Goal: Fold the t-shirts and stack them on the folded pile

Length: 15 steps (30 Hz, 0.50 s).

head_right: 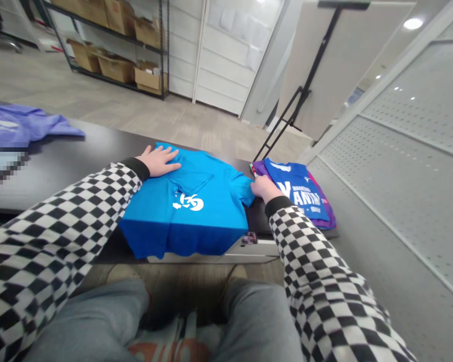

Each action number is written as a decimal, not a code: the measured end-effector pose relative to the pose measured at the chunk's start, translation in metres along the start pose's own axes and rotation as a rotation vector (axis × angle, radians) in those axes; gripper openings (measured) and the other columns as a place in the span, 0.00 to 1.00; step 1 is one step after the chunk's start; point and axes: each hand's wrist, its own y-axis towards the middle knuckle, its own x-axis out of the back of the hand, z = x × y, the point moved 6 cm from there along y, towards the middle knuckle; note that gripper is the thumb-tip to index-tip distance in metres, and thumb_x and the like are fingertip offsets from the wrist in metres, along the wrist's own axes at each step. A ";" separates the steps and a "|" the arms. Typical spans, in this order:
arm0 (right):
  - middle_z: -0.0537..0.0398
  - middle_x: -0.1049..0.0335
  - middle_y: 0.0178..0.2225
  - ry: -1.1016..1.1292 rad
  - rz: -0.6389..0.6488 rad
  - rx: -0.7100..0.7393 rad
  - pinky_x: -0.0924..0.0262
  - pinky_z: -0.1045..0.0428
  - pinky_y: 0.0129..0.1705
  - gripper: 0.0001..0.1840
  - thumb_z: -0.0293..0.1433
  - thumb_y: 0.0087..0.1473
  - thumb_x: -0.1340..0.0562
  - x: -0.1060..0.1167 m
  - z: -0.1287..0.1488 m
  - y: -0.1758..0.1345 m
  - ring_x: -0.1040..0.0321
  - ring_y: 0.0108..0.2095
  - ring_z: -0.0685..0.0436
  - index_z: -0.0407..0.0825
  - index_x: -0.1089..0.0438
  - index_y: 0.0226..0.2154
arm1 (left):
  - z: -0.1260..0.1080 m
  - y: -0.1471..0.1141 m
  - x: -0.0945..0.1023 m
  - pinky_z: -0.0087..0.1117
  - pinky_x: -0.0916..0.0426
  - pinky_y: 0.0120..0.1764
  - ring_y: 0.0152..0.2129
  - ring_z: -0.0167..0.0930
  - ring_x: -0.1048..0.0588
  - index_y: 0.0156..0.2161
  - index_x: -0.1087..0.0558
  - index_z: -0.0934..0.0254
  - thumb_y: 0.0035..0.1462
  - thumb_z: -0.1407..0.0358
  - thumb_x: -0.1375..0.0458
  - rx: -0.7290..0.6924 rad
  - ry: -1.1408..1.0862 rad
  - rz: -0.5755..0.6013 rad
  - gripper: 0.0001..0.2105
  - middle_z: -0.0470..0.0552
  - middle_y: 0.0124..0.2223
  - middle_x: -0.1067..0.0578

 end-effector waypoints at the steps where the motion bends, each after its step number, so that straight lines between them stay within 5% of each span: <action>1: 0.19 0.23 0.64 -0.007 0.019 0.009 0.32 0.42 0.69 0.25 0.31 0.74 0.38 0.001 -0.001 0.002 0.24 0.67 0.25 0.32 0.20 0.64 | 0.001 0.000 0.001 0.69 0.61 0.78 0.82 0.58 0.51 0.87 0.47 0.56 0.79 0.40 0.54 0.006 0.001 -0.009 0.41 0.60 0.86 0.49; 6: 0.30 0.14 0.47 0.028 0.074 0.034 0.27 0.43 0.60 0.15 0.31 0.66 0.29 0.013 0.000 0.013 0.17 0.55 0.28 0.39 0.14 0.50 | 0.006 0.000 -0.003 0.70 0.58 0.78 0.82 0.57 0.50 0.86 0.43 0.57 0.79 0.40 0.53 0.026 -0.004 0.023 0.40 0.60 0.86 0.48; 11: 0.40 0.14 0.44 0.158 -0.026 0.098 0.25 0.49 0.52 0.13 0.34 0.71 0.35 0.038 0.003 0.015 0.17 0.47 0.35 0.43 0.16 0.45 | 0.002 -0.003 0.009 0.71 0.57 0.78 0.81 0.57 0.47 0.82 0.34 0.59 0.77 0.44 0.48 0.003 -0.051 -0.057 0.37 0.61 0.84 0.43; 15: 0.49 0.19 0.33 0.653 -0.059 0.120 0.24 0.51 0.41 0.09 0.29 0.69 0.34 0.064 0.020 0.015 0.20 0.35 0.43 0.44 0.20 0.48 | -0.025 -0.013 0.027 0.56 0.59 0.82 0.78 0.47 0.36 0.76 0.24 0.56 0.72 0.56 0.44 -0.239 -0.131 -0.219 0.30 0.53 0.80 0.33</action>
